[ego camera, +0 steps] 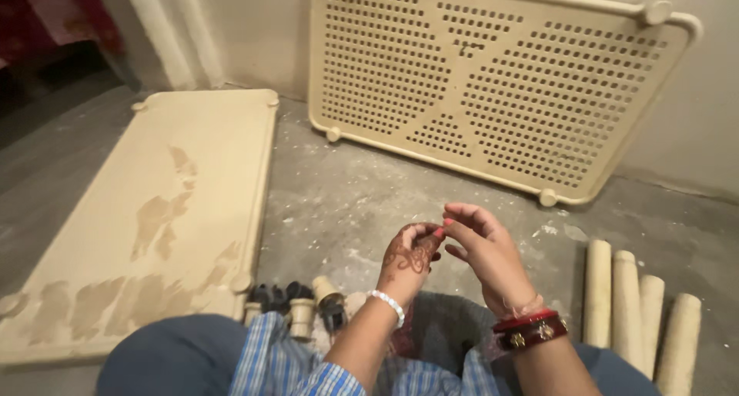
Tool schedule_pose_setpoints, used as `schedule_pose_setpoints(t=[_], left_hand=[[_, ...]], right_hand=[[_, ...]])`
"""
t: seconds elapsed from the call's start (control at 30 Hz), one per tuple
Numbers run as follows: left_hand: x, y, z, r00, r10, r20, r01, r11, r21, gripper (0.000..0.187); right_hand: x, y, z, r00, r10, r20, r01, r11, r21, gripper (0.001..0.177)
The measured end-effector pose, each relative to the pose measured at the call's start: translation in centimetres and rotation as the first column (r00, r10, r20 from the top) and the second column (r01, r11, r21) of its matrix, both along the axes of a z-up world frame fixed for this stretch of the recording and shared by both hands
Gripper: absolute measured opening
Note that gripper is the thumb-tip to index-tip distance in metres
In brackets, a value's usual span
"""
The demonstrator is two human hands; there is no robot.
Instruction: The person assembles a beige plastic stool by inserting cylindrical legs into the underside of the seat. They first attach one leg to a solid panel, then flip the perforated seat and insert another leg, handling multiple legs and caster wheels on the floor.
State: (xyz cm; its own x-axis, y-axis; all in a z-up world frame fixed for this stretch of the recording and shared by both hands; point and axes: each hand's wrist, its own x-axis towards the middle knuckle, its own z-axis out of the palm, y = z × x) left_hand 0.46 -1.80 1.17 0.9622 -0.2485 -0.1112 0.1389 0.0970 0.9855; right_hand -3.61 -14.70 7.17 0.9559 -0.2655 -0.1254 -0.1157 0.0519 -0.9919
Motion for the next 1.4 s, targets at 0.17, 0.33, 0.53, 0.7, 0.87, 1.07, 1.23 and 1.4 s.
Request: schedule_pose_setpoints(t=[0.17, 0.33, 0.53, 0.7, 0.87, 1.07, 1.23, 1.4], left_hand=[[0.6, -3.0, -3.5, 0.994, -0.054, 0.093, 0.035, 0.979, 0.200, 0.034], [1.4, -5.8, -7.2, 0.969, -0.165, 0.182, 0.065, 0.886, 0.459, 0.037], [2.3, -8.5, -9.0, 0.913, -0.408, -0.032, 0.244, 0.481, 0.842, 0.055], [3.6, -10.8, -10.5, 0.828, -0.548, -0.120, 0.268, 0.198, 0.943, 0.068], [5.9, -13.1, -11.6, 0.793, -0.571, -0.213, 0.292, 0.049, 0.955, 0.090], [6.3, -13.9, -12.5, 0.732, -0.599, -0.325, 0.304, -0.141, 0.942, 0.119], [6.3, -13.9, -13.1, 0.725, -0.603, -0.334, 0.299, -0.161, 0.941, 0.126], [7.2, -14.1, -13.6, 0.695, -0.609, -0.383, 0.323, -0.211, 0.923, 0.131]], right_hand=[[0.5, -3.9, -2.1, 0.991, -0.117, -0.059, 0.125, 0.982, 0.142, 0.036], [1.2, -9.3, -6.1, 0.957, -0.256, -0.140, 0.286, 0.915, 0.283, 0.037], [4.0, -15.4, -10.9, 0.924, -0.345, -0.167, 0.383, 0.854, 0.352, 0.039], [6.0, -17.9, -14.5, 0.878, -0.374, -0.300, 0.469, 0.796, 0.382, 0.043], [7.8, -20.8, -16.8, 0.868, -0.401, -0.293, 0.489, 0.792, 0.366, 0.047], [8.7, -24.2, -20.9, 0.827, -0.436, -0.356, 0.554, 0.741, 0.380, 0.053], [10.1, -25.4, -23.5, 0.803, -0.425, -0.417, 0.564, 0.767, 0.305, 0.059], [12.2, -27.6, -25.3, 0.838, -0.487, -0.247, 0.546, 0.760, 0.352, 0.067]])
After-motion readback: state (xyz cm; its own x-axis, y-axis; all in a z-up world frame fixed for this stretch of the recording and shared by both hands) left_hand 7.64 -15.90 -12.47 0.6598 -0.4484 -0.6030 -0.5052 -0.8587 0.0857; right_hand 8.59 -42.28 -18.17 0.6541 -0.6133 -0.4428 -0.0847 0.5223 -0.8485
